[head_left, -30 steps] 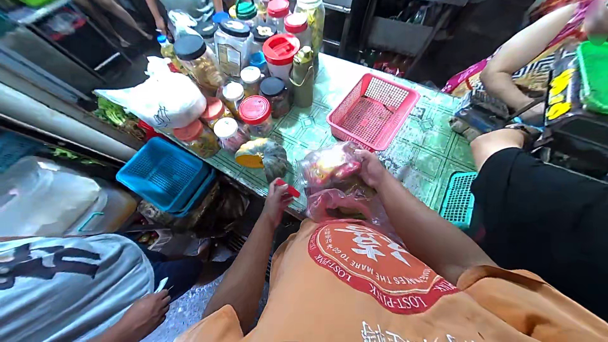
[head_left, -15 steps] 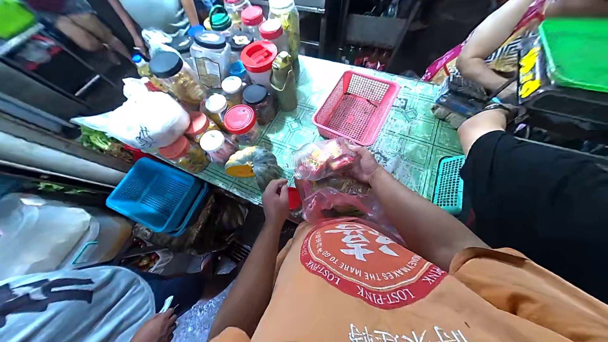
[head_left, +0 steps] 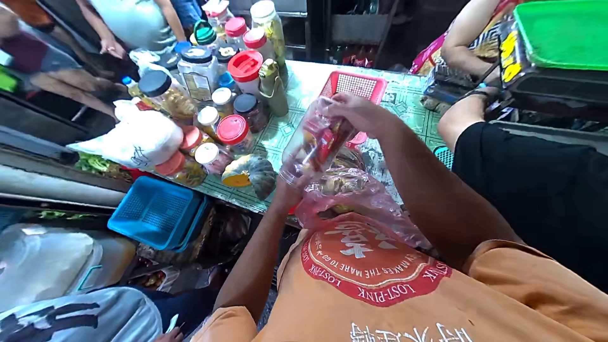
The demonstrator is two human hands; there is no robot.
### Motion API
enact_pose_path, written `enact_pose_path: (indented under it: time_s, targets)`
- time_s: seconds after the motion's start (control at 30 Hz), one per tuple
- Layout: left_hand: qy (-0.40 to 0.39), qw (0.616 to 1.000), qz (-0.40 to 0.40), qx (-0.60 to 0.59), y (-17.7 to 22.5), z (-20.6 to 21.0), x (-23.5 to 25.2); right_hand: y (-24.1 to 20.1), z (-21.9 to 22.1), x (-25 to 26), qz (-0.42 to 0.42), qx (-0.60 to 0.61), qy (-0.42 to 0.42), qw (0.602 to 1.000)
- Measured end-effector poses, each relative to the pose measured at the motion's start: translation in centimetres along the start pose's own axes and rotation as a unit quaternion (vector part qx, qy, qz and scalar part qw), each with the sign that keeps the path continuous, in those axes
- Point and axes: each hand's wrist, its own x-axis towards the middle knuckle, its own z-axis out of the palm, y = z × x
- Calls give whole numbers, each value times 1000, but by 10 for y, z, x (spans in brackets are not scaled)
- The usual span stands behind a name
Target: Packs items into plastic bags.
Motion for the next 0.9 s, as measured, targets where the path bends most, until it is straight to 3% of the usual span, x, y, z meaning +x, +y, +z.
enact_pose_path:
  time_s: [0.1,0.27,0.37,0.5,0.67,0.83,0.9]
  targets:
    - [-18,999,28,28,24,-1,9,-20,-16,-4,-35,-7,24,999]
    - [-44,998,-23,-32,7,-4,13,6,-20,13,-25,41,13,999]
    - [57,987,-74,-128,13,7,5,33,-23,19,-12,102,-5,995]
    - [198,928,-128,-287,16,1,5,60,-25,22,9,195,38,980]
    - [239,851,-157,-442,-5,-35,5,108,-31,24,34,317,81,944]
    - [204,847,-164,-462,-46,-60,5,147,-25,13,55,390,109,913]
    - [204,868,-163,-422,-43,-63,13,155,-25,12,57,380,108,917]
